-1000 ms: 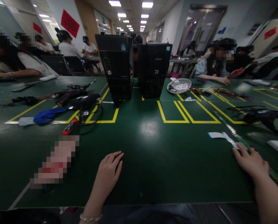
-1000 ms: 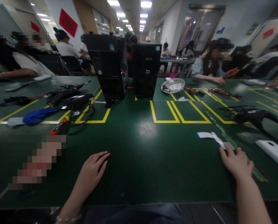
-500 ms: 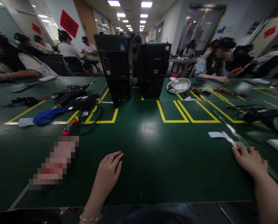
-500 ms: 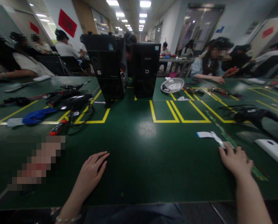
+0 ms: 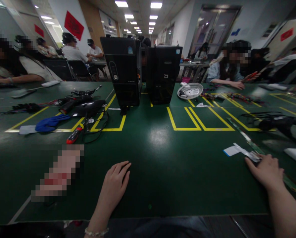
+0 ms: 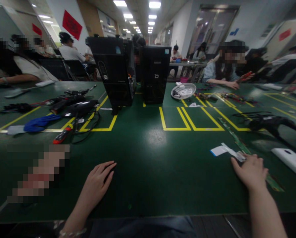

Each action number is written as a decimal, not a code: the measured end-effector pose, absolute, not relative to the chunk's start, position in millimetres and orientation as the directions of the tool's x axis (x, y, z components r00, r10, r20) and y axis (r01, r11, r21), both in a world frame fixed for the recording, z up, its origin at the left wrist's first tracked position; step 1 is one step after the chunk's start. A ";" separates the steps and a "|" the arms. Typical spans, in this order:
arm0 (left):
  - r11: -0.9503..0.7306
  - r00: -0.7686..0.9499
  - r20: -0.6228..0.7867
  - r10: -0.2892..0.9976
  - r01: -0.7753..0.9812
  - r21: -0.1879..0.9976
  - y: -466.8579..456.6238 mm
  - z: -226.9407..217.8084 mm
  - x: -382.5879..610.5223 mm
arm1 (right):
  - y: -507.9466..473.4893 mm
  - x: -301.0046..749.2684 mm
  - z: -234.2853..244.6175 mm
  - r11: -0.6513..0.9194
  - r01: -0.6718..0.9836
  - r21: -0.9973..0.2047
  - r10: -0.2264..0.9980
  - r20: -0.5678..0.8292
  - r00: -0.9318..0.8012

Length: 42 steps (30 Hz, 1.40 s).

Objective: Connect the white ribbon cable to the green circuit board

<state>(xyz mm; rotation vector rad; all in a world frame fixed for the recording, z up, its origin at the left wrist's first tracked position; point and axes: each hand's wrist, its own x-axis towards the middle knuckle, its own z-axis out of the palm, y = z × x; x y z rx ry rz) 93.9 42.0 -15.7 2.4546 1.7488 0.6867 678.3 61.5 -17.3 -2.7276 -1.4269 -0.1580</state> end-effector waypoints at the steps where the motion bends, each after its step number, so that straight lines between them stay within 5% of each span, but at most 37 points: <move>1: -0.360 0.262 0.326 0.908 0.886 0.291 42.1 -15.7 94.0 | 60.3 674.6 -15.2 -0.555 0.831 -0.025 0.820 0.149 0.552; 14: -0.370 0.253 0.360 0.898 0.878 0.304 42.6 -16.5 94.7 | 60.2 664.5 -20.7 -0.296 0.955 0.007 0.943 0.161 0.291; 22: -0.352 0.247 0.332 0.910 0.883 0.309 41.6 -13.8 95.6 | 44.1 534.5 -21.0 0.286 0.942 -0.173 0.933 0.275 -0.233; 29: -0.372 0.258 0.354 0.899 0.876 0.307 43.0 -15.8 94.0 | 26.3 390.1 1.2 0.620 0.706 -0.341 0.776 0.139 -0.615; 42: -0.363 0.251 0.356 0.900 0.883 0.297 43.6 -16.9 94.7 | 27.0 355.0 8.6 0.645 0.644 -0.413 0.724 0.060 -0.687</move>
